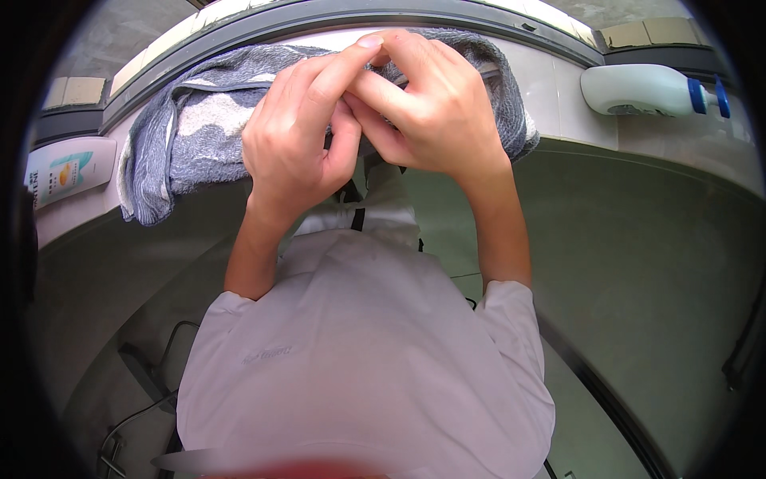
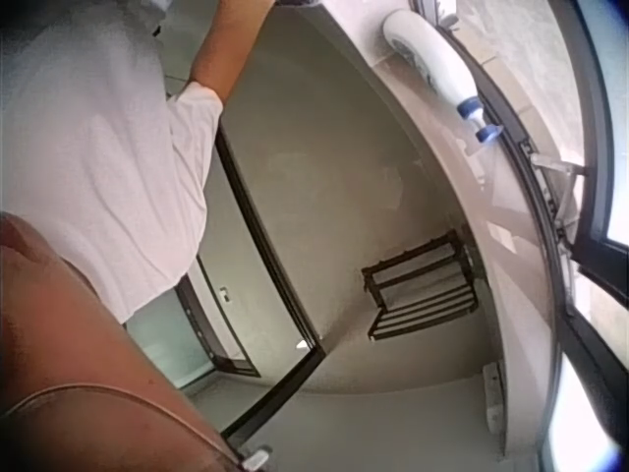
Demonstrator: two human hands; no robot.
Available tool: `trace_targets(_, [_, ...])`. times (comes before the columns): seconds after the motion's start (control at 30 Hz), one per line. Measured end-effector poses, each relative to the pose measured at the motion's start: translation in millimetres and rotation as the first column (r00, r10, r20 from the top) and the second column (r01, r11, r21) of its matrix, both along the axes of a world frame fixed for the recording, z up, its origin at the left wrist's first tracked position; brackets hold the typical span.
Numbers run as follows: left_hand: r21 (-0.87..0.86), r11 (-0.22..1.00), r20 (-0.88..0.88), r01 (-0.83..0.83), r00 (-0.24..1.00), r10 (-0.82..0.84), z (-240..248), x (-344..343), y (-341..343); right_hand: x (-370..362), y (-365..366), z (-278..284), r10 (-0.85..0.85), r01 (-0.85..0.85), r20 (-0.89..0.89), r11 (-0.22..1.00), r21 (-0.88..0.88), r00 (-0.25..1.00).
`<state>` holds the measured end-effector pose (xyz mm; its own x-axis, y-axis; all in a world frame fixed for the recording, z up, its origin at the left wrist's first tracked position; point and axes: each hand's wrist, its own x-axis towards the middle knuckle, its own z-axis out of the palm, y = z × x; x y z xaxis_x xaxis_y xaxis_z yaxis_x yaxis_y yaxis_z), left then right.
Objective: Wiping a towel rack and window sill with a cloth in a bathroom.
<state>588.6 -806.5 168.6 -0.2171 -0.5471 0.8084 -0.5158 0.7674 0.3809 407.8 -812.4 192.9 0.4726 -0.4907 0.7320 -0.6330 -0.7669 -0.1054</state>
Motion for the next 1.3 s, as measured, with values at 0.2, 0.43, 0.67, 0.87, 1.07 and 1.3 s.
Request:
trace_targets(0.2, [0.01,1.0,-0.005,0.002,1.0,-0.002,0.5,-0.1,-1.0,0.3,-0.3,-0.1,-0.009,0.009,0.0,1.0,0.007,1.0])
trace_targets(0.43, [-0.02,1.0,0.033,0.001,0.999,-0.001,4.4,0.2,-2.3,0.6,0.6,2.1,-0.018,0.018,0.004,1.0,-0.002,1.0])
trace_targets(0.67, [0.087,0.996,0.122,-0.021,0.992,0.01,10.3,5.1,8.7,-1.9,21.1,10.2,-0.069,0.069,0.028,0.998,0.015,0.997])
trace_targets(0.87, [0.089,0.996,0.123,-0.012,0.992,0.001,15.3,5.8,10.5,-35.3,70.9,-6.3,-0.386,0.386,0.02,0.918,-0.092,0.922])
trace_targets(1.07, [0.09,0.996,0.14,-0.003,0.99,-0.009,14.9,7.1,10.8,-55.2,116.2,-50.4,-0.628,0.629,0.048,0.771,-0.1,0.777])
trace_targets(1.3, [0.091,0.996,0.164,-0.005,0.986,-0.01,13.1,6.3,11.2,-59.2,132.0,-78.7,-0.793,0.809,0.186,0.587,-0.02,0.58])
